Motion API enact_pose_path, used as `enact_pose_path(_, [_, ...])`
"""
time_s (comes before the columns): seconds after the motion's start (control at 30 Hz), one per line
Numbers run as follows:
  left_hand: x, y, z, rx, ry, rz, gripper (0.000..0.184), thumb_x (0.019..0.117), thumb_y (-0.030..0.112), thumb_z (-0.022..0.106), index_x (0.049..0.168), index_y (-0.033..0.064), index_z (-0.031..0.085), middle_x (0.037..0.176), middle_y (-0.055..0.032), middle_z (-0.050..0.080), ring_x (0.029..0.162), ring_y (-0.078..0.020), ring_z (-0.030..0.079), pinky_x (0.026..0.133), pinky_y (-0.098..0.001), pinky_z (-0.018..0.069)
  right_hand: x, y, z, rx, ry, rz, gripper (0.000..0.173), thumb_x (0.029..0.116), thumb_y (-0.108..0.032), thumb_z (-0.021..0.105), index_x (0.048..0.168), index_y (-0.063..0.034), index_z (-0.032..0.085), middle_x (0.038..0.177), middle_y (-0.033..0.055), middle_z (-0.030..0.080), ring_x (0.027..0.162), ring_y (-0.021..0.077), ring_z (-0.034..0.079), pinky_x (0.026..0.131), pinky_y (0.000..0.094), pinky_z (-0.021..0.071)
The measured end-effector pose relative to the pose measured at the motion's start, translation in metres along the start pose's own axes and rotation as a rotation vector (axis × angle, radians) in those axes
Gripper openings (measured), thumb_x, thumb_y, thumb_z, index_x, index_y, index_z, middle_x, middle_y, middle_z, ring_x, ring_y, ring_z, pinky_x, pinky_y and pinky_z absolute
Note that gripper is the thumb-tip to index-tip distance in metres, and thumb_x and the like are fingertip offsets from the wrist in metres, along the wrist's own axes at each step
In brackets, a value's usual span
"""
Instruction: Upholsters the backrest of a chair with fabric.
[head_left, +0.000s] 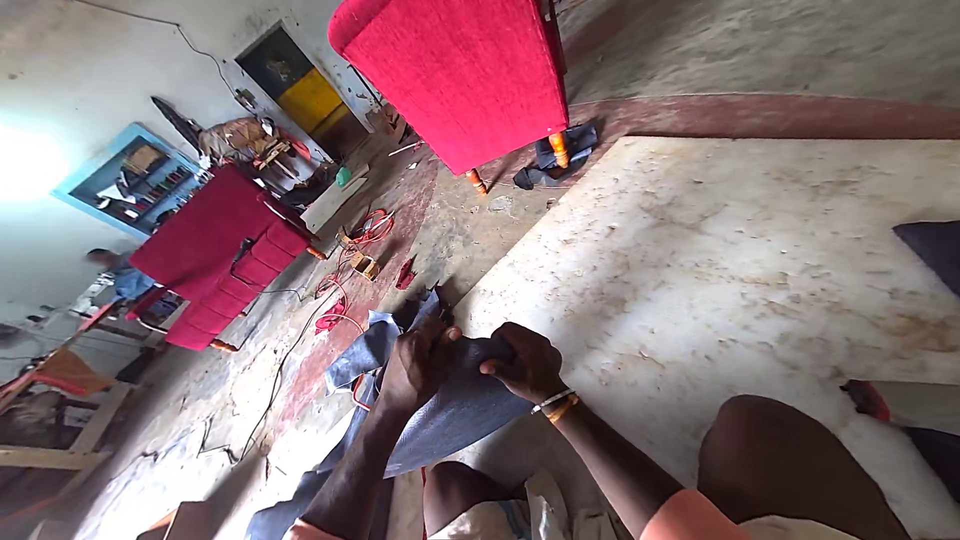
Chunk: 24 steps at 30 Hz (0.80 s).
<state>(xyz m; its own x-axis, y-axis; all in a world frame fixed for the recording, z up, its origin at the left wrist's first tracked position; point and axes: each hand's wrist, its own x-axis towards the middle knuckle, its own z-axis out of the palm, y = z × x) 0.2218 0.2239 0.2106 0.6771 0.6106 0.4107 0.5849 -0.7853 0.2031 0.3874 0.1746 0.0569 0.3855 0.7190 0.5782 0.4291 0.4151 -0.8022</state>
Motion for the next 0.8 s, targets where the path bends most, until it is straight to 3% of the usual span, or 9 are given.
enact_pose_path(0.23, [0.036,-0.011,0.031,-0.656,-0.507,-0.184,0.031,0.1071,0.029,0.049,0.085,0.0113,0.061,0.072,0.0067,0.056,0.068,-0.0016,0.055,0.068,-0.0233,0.0494,0.004,0.004,-0.011,-0.018,0.002,0.068,0.092,0.0811,-0.096,0.02,0.072,-0.0147,0.062,0.064,0.0012,0.058,0.06,0.0158,0.059,0.053,0.0399,0.0481])
enact_pose_path(0.37, [0.045,0.023,0.051,-0.803,-0.702,-0.289,0.029,0.109,0.027,0.045,0.093,0.0118,0.064,0.077,0.0072,0.06,0.073,0.0,0.059,0.073,-0.0219,0.0525,-0.012,0.014,-0.022,0.14,0.255,0.14,0.083,0.094,-0.083,0.018,0.073,-0.0154,0.061,0.067,-0.0027,0.057,0.065,0.0103,0.058,0.062,0.0353,0.0506])
enact_pose_path(0.47, [0.043,0.057,0.073,-0.911,-0.762,-0.301,0.03,0.1088,0.027,0.045,0.087,0.0124,0.061,0.071,0.0063,0.061,0.066,-0.0008,0.06,0.066,-0.0208,0.0534,-0.045,0.022,-0.041,0.221,0.44,0.437,0.07,0.1062,-0.058,0.023,0.12,-0.0023,0.064,0.118,0.0151,0.064,0.113,0.0256,0.06,0.101,0.047,0.0488])
enact_pose_path(0.53, [0.037,0.078,0.088,-0.913,-0.775,-0.308,0.032,0.1087,0.028,0.046,0.086,0.0107,0.06,0.07,0.0038,0.059,0.064,-0.0035,0.058,0.064,-0.0226,0.0521,-0.079,0.028,-0.057,0.407,0.453,0.887,0.064,0.1093,-0.048,0.026,0.153,-0.0031,0.04,0.155,0.0243,0.042,0.142,0.0377,0.043,0.114,0.0586,0.0376])
enact_pose_path(0.57, [0.034,0.088,0.098,-0.911,-0.773,-0.316,0.033,0.1086,0.029,0.046,0.085,0.0096,0.06,0.07,0.0024,0.059,0.064,-0.0051,0.058,0.063,-0.0241,0.0522,-0.096,0.033,-0.066,0.569,0.409,1.15,0.073,0.1068,-0.062,0.022,0.162,-0.0151,0.028,0.163,0.0201,0.033,0.145,0.0386,0.039,0.11,0.0653,0.038])
enact_pose_path(0.63, [0.028,0.111,0.122,-0.834,-0.795,-0.319,0.036,0.1088,0.033,0.047,0.087,0.0079,0.06,0.071,-0.0001,0.059,0.065,-0.0084,0.059,0.064,-0.0279,0.0525,-0.123,0.037,-0.075,0.9,0.273,1.438,0.089,0.0924,-0.086,0.011,0.162,-0.0315,0.021,0.157,0.0214,0.04,0.131,0.0477,0.051,0.089,0.0741,0.0478])
enact_pose_path(0.7, [0.017,0.137,0.149,-0.697,-0.825,-0.306,0.035,0.1075,0.036,0.05,0.096,0.0059,0.065,0.079,-0.0035,0.063,0.072,-0.0127,0.063,0.072,-0.0339,0.0551,-0.128,0.025,-0.077,1.172,0.289,1.407,0.076,0.0997,-0.076,0.012,0.146,-0.0251,0.043,0.131,0.0192,0.061,0.109,0.039,0.064,0.074,0.0606,0.0566])
enact_pose_path(0.73, [0.011,0.148,0.161,-0.604,-0.82,-0.311,0.036,0.1065,0.04,0.051,0.103,0.0072,0.068,0.083,-0.0044,0.066,0.076,-0.0143,0.065,0.076,-0.0365,0.0565,-0.127,0.021,-0.078,1.269,0.374,1.348,0.067,0.1052,-0.066,0.013,0.135,-0.0186,0.051,0.116,0.0155,0.065,0.1,0.031,0.066,0.073,0.052,0.0571])
enact_pose_path(0.8, [0.003,0.161,0.185,-0.404,-0.781,-0.33,0.041,0.1053,0.047,0.05,0.116,0.0102,0.066,0.09,-0.0075,0.069,0.084,-0.0201,0.068,0.083,-0.044,0.0569,-0.126,0.029,-0.084,1.415,0.435,1.129,0.071,0.1045,-0.066,0.012,0.133,-0.0173,0.055,0.117,0.0085,0.067,0.109,0.0214,0.064,0.089,0.0459,0.056])
